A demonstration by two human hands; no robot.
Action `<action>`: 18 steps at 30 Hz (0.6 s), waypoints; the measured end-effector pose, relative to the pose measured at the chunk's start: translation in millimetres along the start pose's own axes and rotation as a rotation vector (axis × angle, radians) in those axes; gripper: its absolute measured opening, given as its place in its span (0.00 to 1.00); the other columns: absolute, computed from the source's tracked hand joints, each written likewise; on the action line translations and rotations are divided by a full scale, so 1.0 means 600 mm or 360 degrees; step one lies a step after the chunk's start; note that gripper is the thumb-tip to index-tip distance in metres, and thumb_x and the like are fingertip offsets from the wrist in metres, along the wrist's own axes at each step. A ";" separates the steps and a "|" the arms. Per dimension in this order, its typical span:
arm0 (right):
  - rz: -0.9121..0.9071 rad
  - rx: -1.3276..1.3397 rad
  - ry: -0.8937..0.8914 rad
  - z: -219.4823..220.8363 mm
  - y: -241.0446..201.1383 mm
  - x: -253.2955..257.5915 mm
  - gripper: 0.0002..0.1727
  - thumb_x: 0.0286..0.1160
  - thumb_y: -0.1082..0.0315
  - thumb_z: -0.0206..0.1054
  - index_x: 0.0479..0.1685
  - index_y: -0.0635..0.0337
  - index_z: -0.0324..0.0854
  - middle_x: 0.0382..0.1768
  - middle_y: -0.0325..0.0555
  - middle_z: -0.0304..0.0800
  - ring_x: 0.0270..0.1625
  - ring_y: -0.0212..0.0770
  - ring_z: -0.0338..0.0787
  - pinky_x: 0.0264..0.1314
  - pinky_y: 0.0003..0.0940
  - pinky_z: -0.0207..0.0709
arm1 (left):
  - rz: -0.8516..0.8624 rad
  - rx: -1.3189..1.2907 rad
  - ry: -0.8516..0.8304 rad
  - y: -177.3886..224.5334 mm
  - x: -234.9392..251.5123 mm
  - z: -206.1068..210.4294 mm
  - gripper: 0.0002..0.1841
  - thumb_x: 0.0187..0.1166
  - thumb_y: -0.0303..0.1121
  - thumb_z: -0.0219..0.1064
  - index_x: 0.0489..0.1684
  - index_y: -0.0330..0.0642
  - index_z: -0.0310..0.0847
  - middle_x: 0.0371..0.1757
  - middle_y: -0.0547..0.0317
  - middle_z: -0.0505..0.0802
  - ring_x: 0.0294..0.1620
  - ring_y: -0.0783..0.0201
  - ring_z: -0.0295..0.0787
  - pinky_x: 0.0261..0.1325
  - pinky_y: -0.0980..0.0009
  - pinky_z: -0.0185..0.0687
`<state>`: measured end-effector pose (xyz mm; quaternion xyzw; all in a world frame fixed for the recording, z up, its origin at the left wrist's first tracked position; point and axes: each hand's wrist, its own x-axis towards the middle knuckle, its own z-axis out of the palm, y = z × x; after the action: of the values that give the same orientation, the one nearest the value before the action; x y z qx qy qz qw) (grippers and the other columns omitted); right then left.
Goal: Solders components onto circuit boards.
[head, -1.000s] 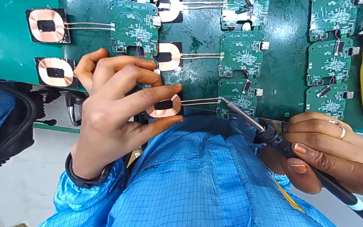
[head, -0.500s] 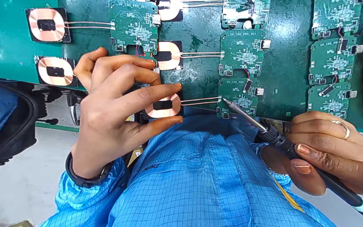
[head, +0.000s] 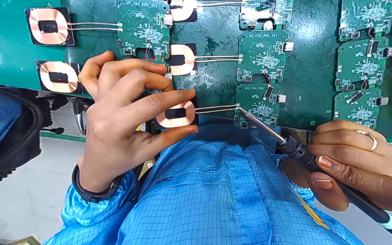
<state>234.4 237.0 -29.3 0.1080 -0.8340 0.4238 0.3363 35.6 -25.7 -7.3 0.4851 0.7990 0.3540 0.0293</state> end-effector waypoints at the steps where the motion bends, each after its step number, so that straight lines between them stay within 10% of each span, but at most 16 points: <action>1: -0.0004 0.0000 0.0003 0.000 0.000 0.000 0.14 0.84 0.59 0.59 0.32 0.58 0.76 0.24 0.42 0.75 0.30 0.36 0.78 0.37 0.27 0.71 | 0.0000 0.0001 0.0001 0.000 0.000 0.000 0.17 0.74 0.55 0.73 0.48 0.54 0.92 0.48 0.64 0.89 0.73 0.60 0.76 0.85 0.44 0.44; 13: 0.0020 0.0031 0.0001 -0.009 0.000 -0.004 0.13 0.85 0.58 0.59 0.37 0.59 0.77 0.28 0.43 0.77 0.34 0.36 0.81 0.42 0.28 0.73 | 0.0006 0.0017 0.0006 0.000 0.000 0.002 0.17 0.74 0.54 0.74 0.47 0.54 0.93 0.47 0.64 0.89 0.73 0.60 0.76 0.84 0.44 0.44; 18: 0.0176 -0.0054 0.0089 0.005 -0.005 0.010 0.13 0.85 0.56 0.65 0.56 0.53 0.82 0.45 0.36 0.87 0.49 0.28 0.88 0.50 0.20 0.80 | 0.0032 0.0020 0.0024 -0.002 0.001 0.004 0.19 0.74 0.55 0.74 0.48 0.51 0.93 0.46 0.62 0.89 0.72 0.59 0.76 0.85 0.45 0.42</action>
<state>230.1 233.4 -24.6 0.0442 -0.8360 0.4304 0.3375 35.5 -24.2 -9.6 0.4906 0.7965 0.3530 0.0168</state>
